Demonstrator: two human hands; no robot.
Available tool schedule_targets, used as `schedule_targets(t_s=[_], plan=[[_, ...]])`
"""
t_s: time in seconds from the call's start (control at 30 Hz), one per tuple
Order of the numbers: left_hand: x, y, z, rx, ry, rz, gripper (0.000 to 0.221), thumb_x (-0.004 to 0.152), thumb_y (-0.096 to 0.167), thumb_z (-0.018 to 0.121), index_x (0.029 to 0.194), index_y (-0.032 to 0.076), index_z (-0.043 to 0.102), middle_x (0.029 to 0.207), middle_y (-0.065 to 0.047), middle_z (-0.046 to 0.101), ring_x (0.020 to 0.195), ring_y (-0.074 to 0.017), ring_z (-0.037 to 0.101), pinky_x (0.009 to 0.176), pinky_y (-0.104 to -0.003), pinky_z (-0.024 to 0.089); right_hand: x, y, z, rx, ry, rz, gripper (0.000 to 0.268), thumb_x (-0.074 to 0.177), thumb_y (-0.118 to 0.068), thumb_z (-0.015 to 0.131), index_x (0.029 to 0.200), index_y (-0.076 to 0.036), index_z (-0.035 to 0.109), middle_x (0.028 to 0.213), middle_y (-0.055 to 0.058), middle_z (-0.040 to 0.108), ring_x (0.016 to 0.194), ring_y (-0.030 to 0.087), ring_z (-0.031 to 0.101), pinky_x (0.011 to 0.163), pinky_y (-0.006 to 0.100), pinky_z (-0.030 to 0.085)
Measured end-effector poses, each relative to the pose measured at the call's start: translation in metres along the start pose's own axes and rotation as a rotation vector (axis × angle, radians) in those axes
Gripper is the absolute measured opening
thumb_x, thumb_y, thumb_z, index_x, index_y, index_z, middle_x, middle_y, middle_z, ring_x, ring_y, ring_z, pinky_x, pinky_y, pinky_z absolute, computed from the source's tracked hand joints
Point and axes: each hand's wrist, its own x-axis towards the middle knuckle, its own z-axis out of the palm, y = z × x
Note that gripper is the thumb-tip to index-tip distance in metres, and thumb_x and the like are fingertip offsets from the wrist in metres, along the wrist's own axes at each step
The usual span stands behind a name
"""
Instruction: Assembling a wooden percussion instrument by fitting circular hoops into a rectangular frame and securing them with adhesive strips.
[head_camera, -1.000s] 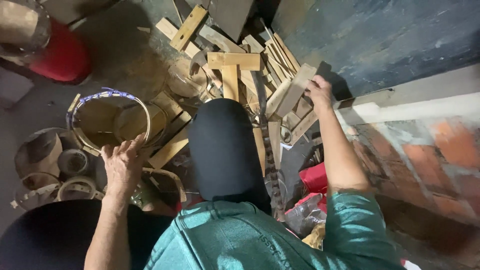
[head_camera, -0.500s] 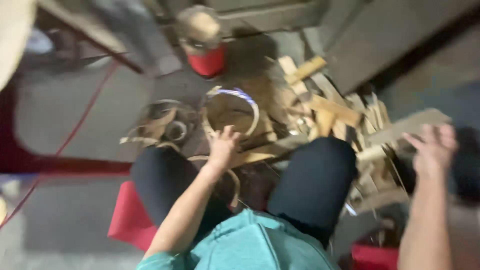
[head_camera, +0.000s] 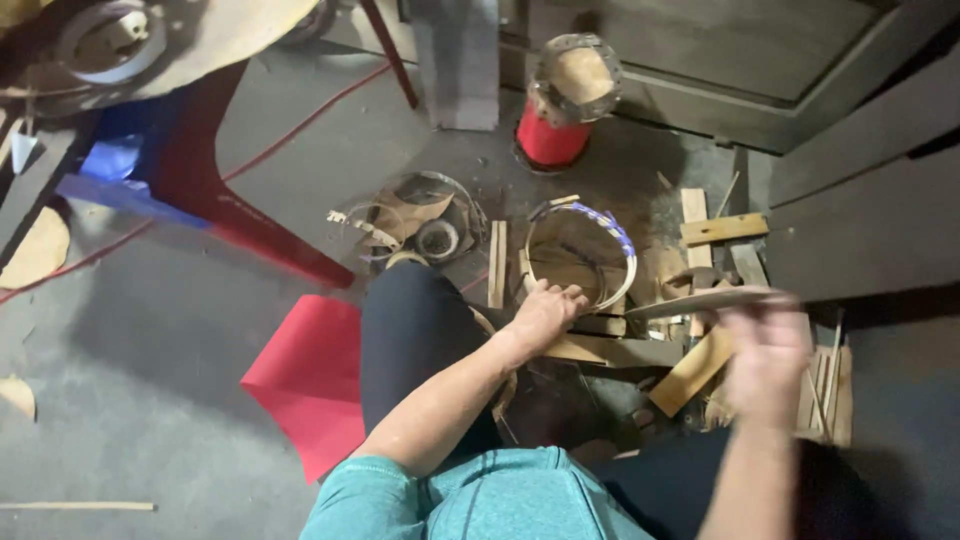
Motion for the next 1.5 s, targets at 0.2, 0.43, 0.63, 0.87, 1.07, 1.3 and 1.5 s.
schedule_targets(t_s=[0.2, 0.43, 0.63, 0.87, 1.07, 1.3, 1.5], plan=[[0.004, -0.003, 0.039, -0.143, -0.049, -0.049, 0.024, 0.075, 0.019, 0.079, 0.095, 0.022, 0.066, 0.096, 0.003, 0.065, 0.076, -0.0217, 0.071, 0.074, -0.038, 0.041, -0.003, 0.16, 0.082, 0.103, -0.214, -0.012, 0.024, 0.101, -0.011, 0.064, 0.125, -0.009, 0.065, 0.113, 0.012, 0.068, 0.104, 0.022, 0.059, 0.096, 0.044, 0.054], [0.004, 0.0, 0.023, -0.178, -0.044, -0.027, 0.018, 0.073, 0.014, 0.075, 0.09, 0.018, 0.068, 0.089, 0.0, 0.068, 0.073, -0.0244, 0.073, 0.074, -0.039, 0.044, 0.013, 0.217, 0.121, -0.149, -0.192, -0.039, 0.024, 0.1, -0.013, 0.055, 0.123, -0.015, 0.062, 0.116, 0.018, 0.07, 0.116, 0.035, 0.065, 0.104, 0.052, 0.047], [0.003, -0.004, 0.012, -0.124, 0.008, 0.006, 0.007, 0.08, 0.014, 0.064, 0.084, 0.019, 0.065, 0.082, -0.001, 0.065, 0.069, -0.0231, 0.072, 0.073, -0.037, 0.045, 0.01, 0.229, 0.143, -0.127, -0.165, -0.032, 0.024, 0.102, -0.016, 0.049, 0.124, -0.012, 0.058, 0.117, 0.025, 0.068, 0.116, 0.045, 0.063, 0.102, 0.058, 0.046], [0.006, -0.004, -0.008, -0.144, 0.023, 0.02, 0.007, 0.082, 0.015, 0.059, 0.081, 0.017, 0.066, 0.076, -0.003, 0.065, 0.067, -0.0253, 0.07, 0.074, -0.039, 0.047, 0.009, 0.248, 0.148, -0.064, -0.167, -0.142, 0.022, 0.104, -0.017, 0.052, 0.124, -0.012, 0.058, 0.111, 0.02, 0.069, 0.111, 0.038, 0.066, 0.1, 0.052, 0.048], [0.004, -0.008, -0.019, -0.043, -0.09, 0.008, 0.029, 0.069, 0.034, 0.078, 0.092, 0.02, 0.069, 0.089, -0.003, 0.07, 0.081, -0.025, 0.07, 0.091, -0.043, 0.044, 0.005, 0.22, 0.136, -0.042, -0.115, -0.082, 0.027, 0.104, -0.02, 0.05, 0.127, -0.007, 0.057, 0.12, 0.024, 0.064, 0.12, 0.041, 0.059, 0.107, 0.054, 0.042], [0.008, -0.037, -0.059, -0.148, -0.234, -0.039, 0.046, 0.066, 0.029, 0.091, 0.108, 0.023, 0.072, 0.115, 0.003, 0.066, 0.091, -0.0223, 0.072, 0.098, -0.039, 0.039, 0.012, 0.205, 0.134, 0.078, -0.053, -0.028, 0.022, 0.1, -0.027, 0.057, 0.117, -0.014, 0.063, 0.114, 0.012, 0.066, 0.117, 0.028, 0.061, 0.107, 0.045, 0.043], [0.005, -0.038, -0.021, -0.153, -0.213, -0.04, 0.057, 0.054, 0.039, 0.093, 0.105, 0.023, 0.073, 0.105, 0.003, 0.07, 0.088, -0.0235, 0.072, 0.088, -0.042, 0.041, 0.008, 0.208, 0.137, 0.039, -0.132, -0.209, 0.02, 0.095, -0.015, 0.052, 0.112, -0.015, 0.064, 0.104, 0.011, 0.071, 0.106, 0.028, 0.068, 0.099, 0.043, 0.05]])
